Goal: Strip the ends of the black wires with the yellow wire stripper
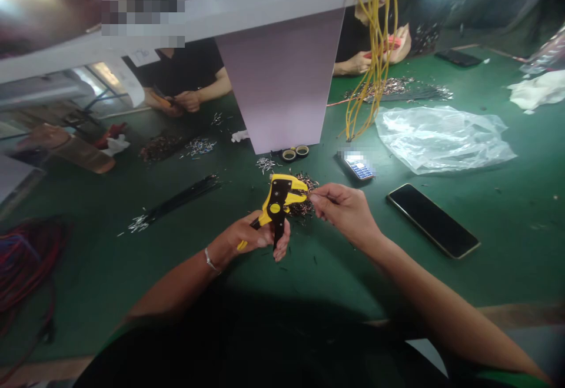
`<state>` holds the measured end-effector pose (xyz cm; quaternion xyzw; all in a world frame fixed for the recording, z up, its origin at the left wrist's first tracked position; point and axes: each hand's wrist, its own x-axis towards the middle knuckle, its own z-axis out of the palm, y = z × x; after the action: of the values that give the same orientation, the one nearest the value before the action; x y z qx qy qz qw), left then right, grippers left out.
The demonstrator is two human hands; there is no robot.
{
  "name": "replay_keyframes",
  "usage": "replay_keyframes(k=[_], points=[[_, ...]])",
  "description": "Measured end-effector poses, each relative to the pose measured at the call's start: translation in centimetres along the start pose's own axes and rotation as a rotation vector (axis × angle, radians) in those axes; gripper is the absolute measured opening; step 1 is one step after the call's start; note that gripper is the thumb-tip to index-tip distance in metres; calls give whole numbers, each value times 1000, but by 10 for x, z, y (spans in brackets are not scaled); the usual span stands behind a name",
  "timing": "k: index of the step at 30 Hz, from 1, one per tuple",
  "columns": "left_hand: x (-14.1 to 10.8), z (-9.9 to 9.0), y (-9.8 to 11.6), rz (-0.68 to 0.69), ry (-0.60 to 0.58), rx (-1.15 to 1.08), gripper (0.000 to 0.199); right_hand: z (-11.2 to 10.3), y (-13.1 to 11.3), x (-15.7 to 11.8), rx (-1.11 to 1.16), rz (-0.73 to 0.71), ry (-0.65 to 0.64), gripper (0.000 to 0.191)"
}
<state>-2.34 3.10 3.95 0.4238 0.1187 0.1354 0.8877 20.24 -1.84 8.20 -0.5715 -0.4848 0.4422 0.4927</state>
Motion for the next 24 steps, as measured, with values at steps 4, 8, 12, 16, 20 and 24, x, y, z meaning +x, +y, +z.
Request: replay_keyframes(k=[4,8,12,16,20,24], points=[[-1,-2,-3,7,27,17,41,1,0,0,20,16,-9,13],[0,0,-1,6,22,27,41,0,1,-1,45,19,-12,17],[0,2,0,-2,28,32,41,0,2,-1,31,17,-30,19],[0,2,-1,7,13,10,41,1,3,-1,36,21,-37,19],[1,2,-1,1,15,3,41,1,3,-1,48,16,-45,19],[0,1,-1,0,24,15,40,1,3,-1,49,16,-41,17]])
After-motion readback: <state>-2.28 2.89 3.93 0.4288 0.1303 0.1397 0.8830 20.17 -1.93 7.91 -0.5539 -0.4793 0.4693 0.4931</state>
